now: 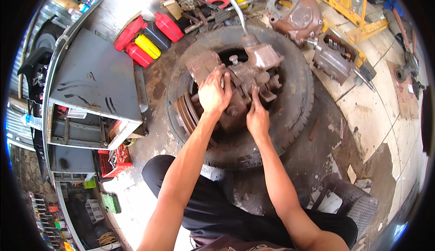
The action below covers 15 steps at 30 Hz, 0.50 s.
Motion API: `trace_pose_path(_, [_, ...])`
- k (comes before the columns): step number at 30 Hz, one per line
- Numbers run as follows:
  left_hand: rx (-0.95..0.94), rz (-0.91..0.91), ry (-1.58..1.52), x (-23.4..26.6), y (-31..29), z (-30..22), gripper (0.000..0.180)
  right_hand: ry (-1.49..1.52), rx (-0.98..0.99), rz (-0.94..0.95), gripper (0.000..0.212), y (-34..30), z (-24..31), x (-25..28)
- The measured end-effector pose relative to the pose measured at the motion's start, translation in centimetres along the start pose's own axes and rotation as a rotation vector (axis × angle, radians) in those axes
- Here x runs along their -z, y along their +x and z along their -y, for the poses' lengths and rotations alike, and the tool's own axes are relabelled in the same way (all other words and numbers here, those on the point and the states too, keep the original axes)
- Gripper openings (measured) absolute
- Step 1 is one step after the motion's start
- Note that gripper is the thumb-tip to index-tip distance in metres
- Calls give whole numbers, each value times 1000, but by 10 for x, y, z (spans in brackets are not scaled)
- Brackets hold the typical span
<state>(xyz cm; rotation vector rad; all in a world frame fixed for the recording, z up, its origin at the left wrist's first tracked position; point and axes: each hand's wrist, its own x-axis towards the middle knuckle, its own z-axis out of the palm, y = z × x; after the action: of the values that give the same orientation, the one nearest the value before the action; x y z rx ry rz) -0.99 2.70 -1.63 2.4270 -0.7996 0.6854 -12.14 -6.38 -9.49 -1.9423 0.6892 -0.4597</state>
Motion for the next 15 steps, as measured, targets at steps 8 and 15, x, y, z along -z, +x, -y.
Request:
trace_pose_path(8, [3,34,-41,2,-2,-2,28,46,37,22,58,-1,-7,4])
trace_pose_path(15, [12,9,15,1,-3,-2,26,77,-17,26,50,-2,5,8])
